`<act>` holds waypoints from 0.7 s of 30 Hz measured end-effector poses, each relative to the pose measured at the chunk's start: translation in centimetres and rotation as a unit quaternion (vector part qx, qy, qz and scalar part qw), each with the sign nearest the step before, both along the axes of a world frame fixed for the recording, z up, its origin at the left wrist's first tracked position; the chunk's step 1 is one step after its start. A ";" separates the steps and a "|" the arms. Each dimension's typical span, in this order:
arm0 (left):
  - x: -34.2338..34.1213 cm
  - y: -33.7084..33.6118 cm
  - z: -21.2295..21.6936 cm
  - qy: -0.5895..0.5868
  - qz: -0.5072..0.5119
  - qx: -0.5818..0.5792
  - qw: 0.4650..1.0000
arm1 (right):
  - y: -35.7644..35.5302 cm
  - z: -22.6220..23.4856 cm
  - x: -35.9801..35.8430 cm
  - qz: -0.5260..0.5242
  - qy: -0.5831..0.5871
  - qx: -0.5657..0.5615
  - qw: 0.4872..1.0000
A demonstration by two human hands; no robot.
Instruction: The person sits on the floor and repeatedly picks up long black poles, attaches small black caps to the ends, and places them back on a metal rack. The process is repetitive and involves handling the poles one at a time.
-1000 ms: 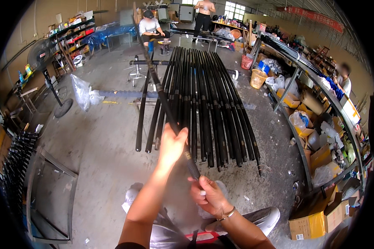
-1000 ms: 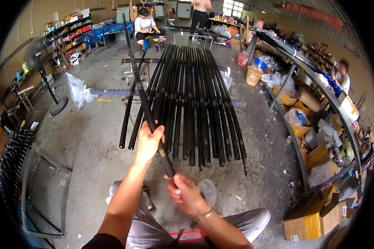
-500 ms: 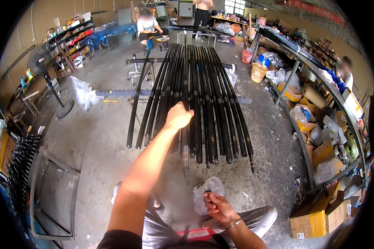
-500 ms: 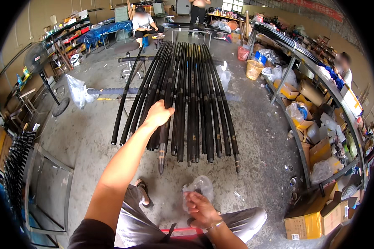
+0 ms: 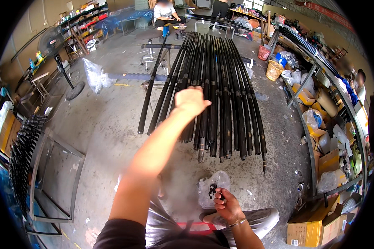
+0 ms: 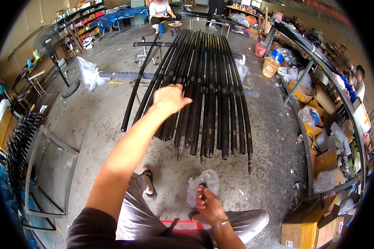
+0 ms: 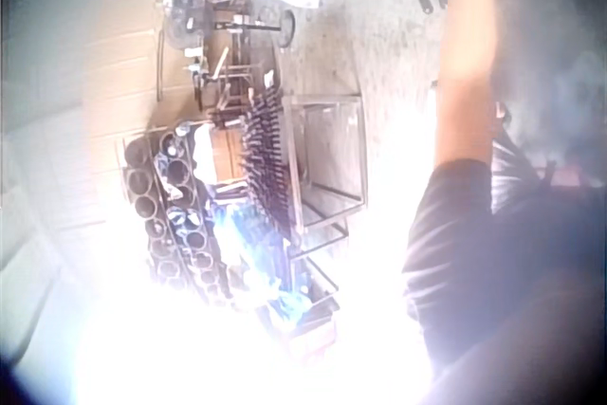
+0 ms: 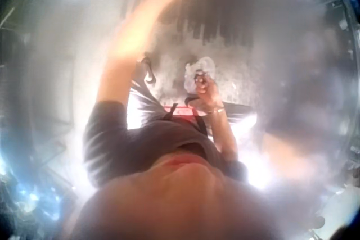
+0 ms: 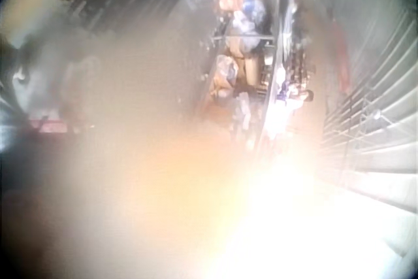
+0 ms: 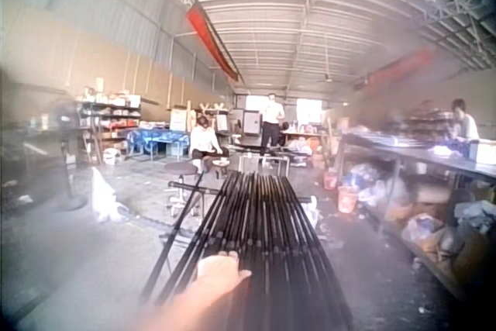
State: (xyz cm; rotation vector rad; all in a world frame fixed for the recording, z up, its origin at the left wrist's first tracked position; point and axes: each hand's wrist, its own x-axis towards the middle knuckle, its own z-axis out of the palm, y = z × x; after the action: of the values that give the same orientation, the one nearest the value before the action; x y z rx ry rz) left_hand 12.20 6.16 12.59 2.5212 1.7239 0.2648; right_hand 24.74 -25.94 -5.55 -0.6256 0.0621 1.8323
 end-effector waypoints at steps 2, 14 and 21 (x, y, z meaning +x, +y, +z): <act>-4.9 1.3 -0.2 -0.062 0.053 0.028 0.996 | 0.5 1.9 -1.3 0.005 -0.109 -0.022 0.994; -18.1 6.5 -9.4 -0.612 0.120 -0.286 0.728 | 5.1 2.7 -5.5 0.179 -0.223 0.019 0.958; -13.8 -1.8 -5.6 -0.805 0.051 -0.265 0.528 | 9.7 8.9 -12.0 0.163 -0.304 0.091 0.934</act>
State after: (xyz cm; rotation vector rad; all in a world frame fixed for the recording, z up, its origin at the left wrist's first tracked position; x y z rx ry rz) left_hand -1.61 4.36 7.04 0.7298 0.7408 1.2559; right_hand 12.79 -16.25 3.33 -1.0910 -0.6517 1.8483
